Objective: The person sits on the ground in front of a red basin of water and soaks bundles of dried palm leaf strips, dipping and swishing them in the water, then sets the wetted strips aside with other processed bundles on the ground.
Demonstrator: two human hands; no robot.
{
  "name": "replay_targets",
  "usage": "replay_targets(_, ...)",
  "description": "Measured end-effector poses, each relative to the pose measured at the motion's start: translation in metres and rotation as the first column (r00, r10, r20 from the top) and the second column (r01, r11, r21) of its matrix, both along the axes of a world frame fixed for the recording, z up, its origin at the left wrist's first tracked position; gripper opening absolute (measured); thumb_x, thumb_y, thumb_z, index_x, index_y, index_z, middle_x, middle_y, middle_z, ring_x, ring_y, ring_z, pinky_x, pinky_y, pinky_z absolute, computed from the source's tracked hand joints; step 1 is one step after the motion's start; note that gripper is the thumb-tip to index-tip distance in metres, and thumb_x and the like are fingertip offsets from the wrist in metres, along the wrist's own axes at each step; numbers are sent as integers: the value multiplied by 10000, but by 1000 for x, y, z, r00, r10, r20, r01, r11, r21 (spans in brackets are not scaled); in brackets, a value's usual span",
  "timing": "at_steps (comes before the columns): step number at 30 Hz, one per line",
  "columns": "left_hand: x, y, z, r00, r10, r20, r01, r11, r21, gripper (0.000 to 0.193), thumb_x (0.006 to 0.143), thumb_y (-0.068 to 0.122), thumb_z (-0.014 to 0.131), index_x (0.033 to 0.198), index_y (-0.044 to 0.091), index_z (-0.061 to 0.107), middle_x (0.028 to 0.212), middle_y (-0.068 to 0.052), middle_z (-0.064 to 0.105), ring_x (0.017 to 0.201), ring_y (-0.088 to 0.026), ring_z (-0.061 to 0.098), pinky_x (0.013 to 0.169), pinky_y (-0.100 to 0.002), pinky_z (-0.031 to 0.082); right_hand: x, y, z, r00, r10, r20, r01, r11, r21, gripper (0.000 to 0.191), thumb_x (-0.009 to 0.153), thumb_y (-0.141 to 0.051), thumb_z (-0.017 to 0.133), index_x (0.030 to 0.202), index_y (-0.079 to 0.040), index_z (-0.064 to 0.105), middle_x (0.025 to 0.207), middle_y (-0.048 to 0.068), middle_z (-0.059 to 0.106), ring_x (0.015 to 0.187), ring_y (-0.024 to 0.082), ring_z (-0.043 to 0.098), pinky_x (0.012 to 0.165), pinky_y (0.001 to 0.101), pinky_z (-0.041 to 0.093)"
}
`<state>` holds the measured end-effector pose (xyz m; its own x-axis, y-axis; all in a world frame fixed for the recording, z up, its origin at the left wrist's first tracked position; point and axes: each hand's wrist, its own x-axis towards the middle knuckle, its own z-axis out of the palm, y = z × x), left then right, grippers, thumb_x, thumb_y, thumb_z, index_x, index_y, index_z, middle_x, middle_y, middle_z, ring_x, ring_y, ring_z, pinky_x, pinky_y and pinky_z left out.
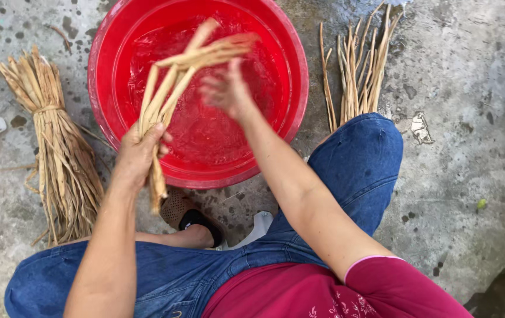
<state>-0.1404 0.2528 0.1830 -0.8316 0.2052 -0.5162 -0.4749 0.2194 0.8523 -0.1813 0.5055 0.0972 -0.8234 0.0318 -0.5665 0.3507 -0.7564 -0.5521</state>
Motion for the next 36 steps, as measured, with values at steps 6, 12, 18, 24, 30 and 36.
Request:
replay_targets(6,7,33,-94,983,-185,8,184,981,55,216,987,224,689,1063,23,670,879,-37,707,756,-115,666,706,-297,558,13,-72,14,883,376,-281,-309,916,256,592,905,-458,745,1191,53,664,1031,172,752,909,235,714,838,392,585)
replay_targets(12,-1,42,-125,970,-241,11,241,970,-14,280,999,280,731,996,0,718,830,-45,675,719,-146,587,657,-342,477,10,-65,1,890,376,-257,-190,819,541,480,901,-357,788,1170,19,657,955,118,739,839,175,693,746,344,589)
replay_targets(18,-3,63,-140,994,-64,91,76,988,-135,190,921,181,726,1038,37,688,806,-68,691,668,-192,663,576,-376,539,21,-35,-39,943,328,48,-277,698,660,738,965,-427,755,1499,-13,457,1436,144,542,1297,199,521,1080,363,430)
replay_targets(24,-15,73,-159,961,-35,273,44,999,-29,207,860,61,749,1051,12,688,828,-118,696,650,-235,658,546,-394,544,32,5,-74,888,-320,330,-94,577,812,586,901,-257,739,1388,21,571,1305,228,690,1142,331,673,964,425,538)
replay_targets(30,-31,106,-182,934,-65,351,127,980,-155,241,901,80,695,1134,26,670,934,-119,718,768,-232,687,621,-390,557,26,-38,-52,933,295,206,-355,849,392,494,923,-234,694,1324,45,618,1197,188,693,1088,315,677,920,502,562)
replay_targets(36,-64,112,-184,959,235,-158,-252,963,-97,351,887,48,678,1236,38,643,1034,-104,748,877,-200,707,709,-363,558,7,-26,-52,878,377,295,-478,704,526,439,970,-286,665,1362,-95,617,1212,65,715,1122,228,683,968,418,515)
